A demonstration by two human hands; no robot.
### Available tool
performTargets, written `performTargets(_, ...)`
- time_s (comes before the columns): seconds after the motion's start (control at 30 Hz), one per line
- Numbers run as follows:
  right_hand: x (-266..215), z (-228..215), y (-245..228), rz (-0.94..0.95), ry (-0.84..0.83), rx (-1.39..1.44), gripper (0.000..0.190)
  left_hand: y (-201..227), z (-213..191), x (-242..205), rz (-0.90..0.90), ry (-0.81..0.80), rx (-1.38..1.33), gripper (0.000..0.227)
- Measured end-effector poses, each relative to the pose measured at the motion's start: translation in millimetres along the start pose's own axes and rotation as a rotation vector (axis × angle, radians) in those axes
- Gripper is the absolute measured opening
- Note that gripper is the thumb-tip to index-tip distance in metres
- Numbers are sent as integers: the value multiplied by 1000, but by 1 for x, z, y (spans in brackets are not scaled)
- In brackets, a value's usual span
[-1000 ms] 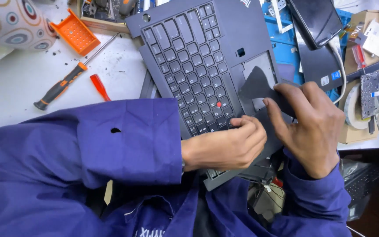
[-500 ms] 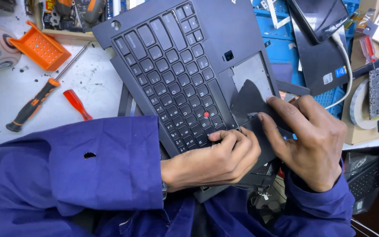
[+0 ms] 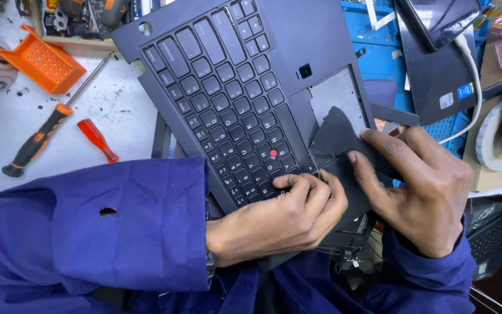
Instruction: The person uses a plastic pry tool to carefully lift and detach the keyboard from a laptop. They work around the edges and under the keys to release the clips, then lift the keyboard away from the chassis.
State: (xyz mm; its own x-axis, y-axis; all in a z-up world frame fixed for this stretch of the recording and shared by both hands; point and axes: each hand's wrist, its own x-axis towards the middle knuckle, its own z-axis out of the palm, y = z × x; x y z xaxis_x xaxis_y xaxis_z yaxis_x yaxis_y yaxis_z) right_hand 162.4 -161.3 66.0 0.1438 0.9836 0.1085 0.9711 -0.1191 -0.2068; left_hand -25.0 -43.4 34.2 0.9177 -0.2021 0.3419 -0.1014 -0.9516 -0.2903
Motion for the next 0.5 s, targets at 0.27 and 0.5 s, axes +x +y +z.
performTargets(0.27,2,6,5,-24,-35,40,19,3,11,3,-40,93,-22,30)
performTargets(0.5,2,10,7,-28,-83,42,18,3,13,6,-108,147,-91,28)
